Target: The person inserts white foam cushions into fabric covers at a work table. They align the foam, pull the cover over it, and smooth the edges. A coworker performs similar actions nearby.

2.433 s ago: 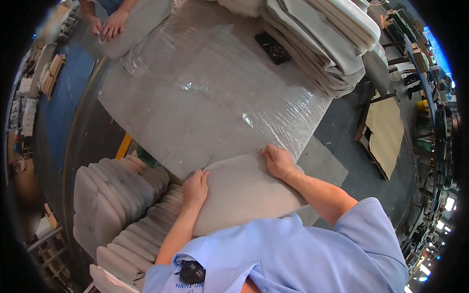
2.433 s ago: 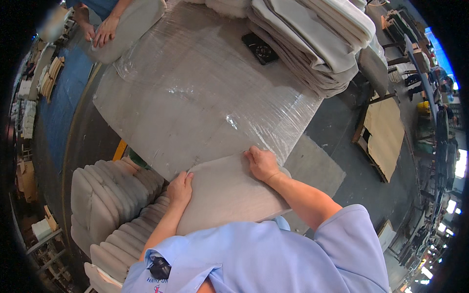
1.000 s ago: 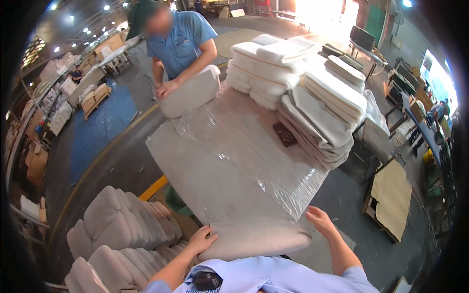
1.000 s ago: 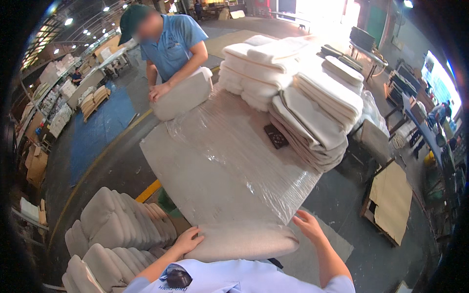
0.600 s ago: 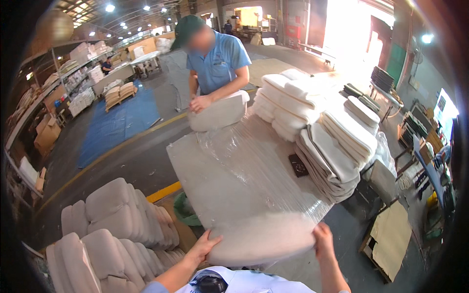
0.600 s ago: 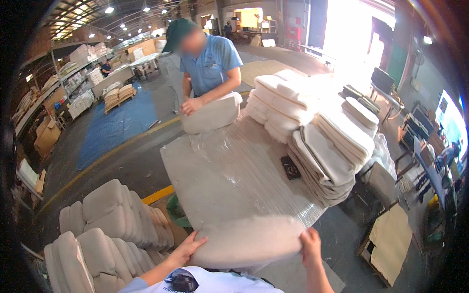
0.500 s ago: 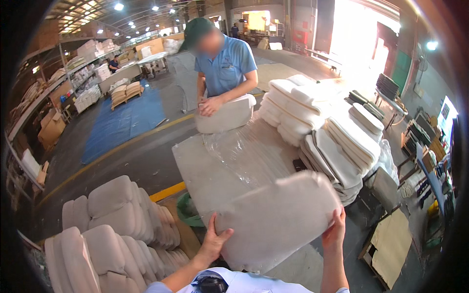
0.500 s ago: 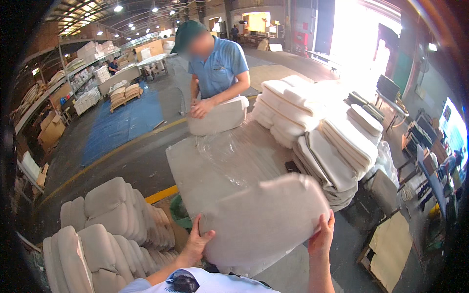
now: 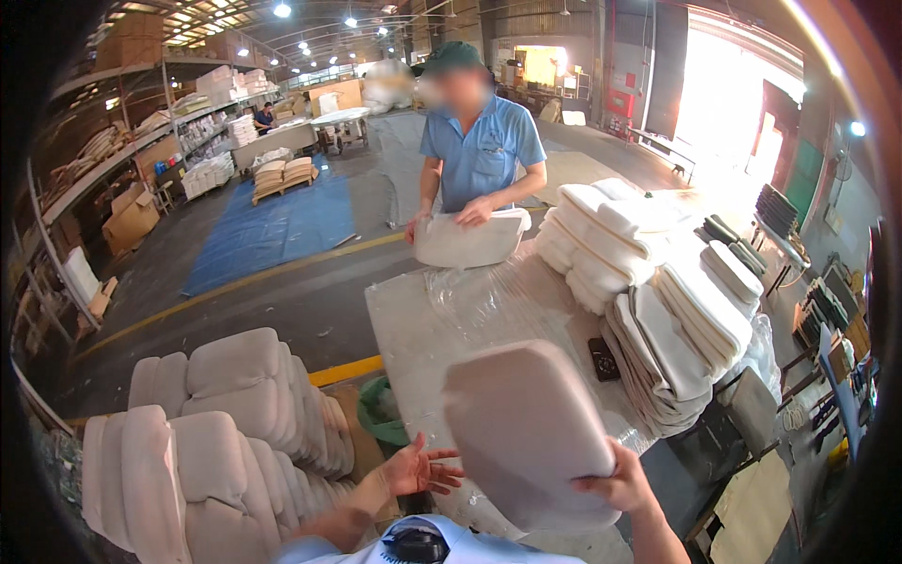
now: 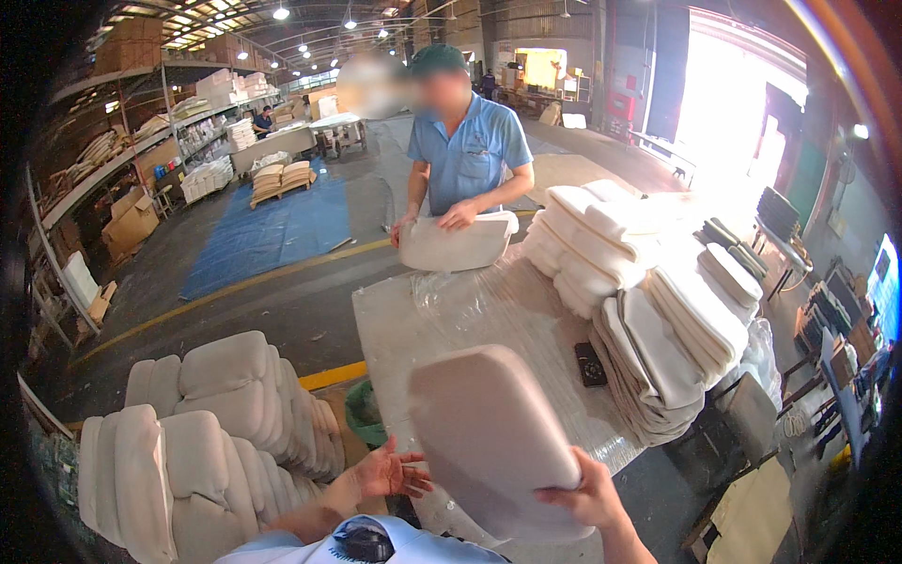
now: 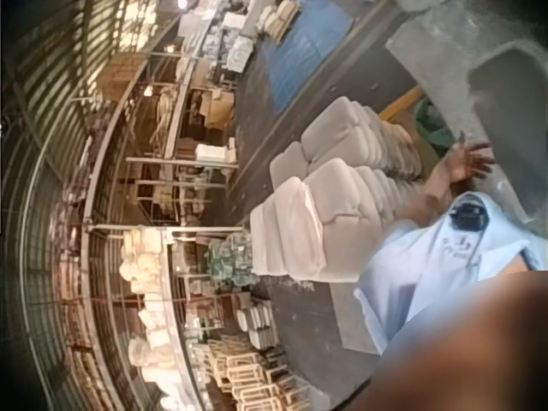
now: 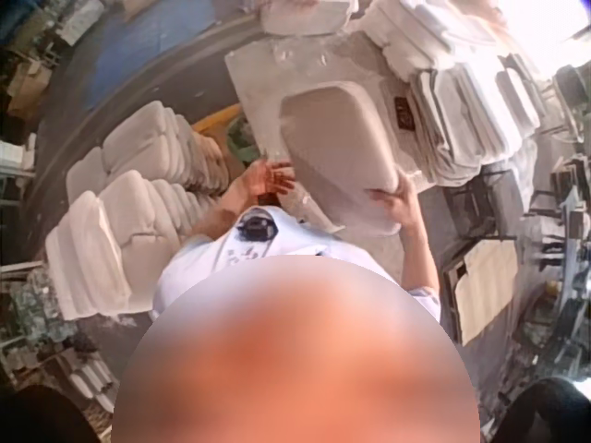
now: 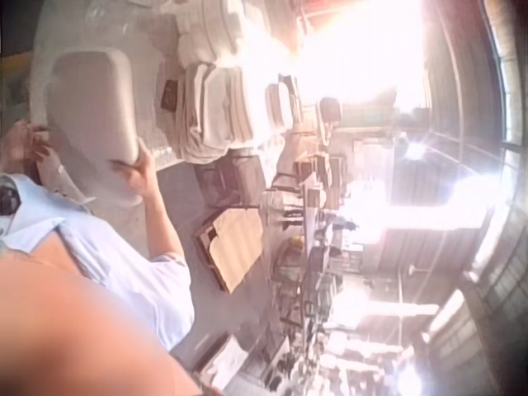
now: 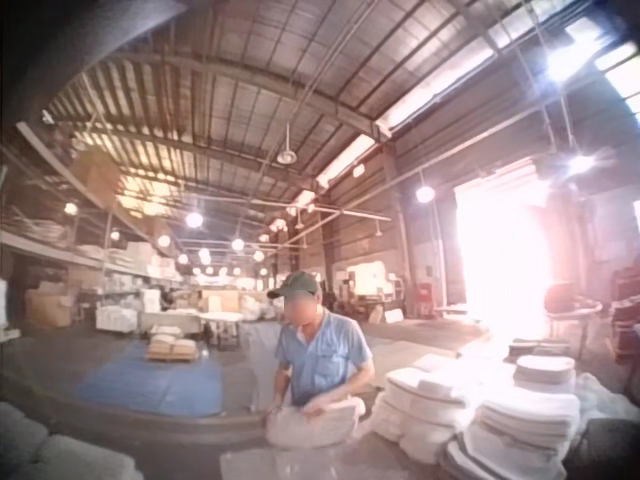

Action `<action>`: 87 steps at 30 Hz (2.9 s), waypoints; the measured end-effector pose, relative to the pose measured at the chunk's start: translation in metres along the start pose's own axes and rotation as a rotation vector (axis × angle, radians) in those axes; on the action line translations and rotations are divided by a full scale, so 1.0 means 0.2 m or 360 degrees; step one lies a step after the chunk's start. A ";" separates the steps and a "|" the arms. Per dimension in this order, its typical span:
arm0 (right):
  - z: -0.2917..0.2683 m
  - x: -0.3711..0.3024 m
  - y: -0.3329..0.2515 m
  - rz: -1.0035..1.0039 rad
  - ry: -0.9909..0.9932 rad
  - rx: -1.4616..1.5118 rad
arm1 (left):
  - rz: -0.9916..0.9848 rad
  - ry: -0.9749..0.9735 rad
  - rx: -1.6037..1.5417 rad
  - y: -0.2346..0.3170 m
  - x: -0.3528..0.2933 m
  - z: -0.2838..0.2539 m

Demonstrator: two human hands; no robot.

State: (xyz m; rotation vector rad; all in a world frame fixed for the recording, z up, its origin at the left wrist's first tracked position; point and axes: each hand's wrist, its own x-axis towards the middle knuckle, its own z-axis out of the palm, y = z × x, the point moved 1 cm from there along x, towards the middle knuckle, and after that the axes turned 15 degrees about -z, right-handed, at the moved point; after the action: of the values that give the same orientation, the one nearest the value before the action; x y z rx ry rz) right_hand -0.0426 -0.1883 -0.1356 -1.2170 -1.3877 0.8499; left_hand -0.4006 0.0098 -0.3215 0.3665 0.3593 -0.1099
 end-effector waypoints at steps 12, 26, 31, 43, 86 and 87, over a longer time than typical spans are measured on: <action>0.38 -0.02 0.13 -0.0428 -0.1155 -0.1302 | -0.0923 0.0733 0.1744 0.27 0.41 -0.01; 0.34 0.21 1.05 0.0631 -0.1201 -0.1028 | -0.0324 0.1161 0.2641 0.03 0.58 0.03; 0.54 0.15 1.18 0.0595 -0.0923 -0.0929 | -0.0094 0.1472 0.2643 -0.04 0.54 -0.01; 0.60 0.11 1.23 0.0228 -0.0328 -0.0984 | 0.0195 0.1697 0.2663 -0.08 0.59 -0.11; -0.03 -0.23 0.96 0.1588 -0.0620 -0.0975 | -0.1201 0.1604 0.2587 -0.15 0.28 0.09; -0.03 -0.22 0.98 0.1573 -0.0574 -0.0970 | -0.1211 0.1613 0.2606 -0.15 0.30 0.07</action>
State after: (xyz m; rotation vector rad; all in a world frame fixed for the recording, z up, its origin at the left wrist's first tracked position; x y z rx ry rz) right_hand 0.0029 -0.1875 -0.3311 -2.4085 -1.3349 1.4132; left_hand -0.3458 -0.0258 -0.3400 1.9223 1.3889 -1.0130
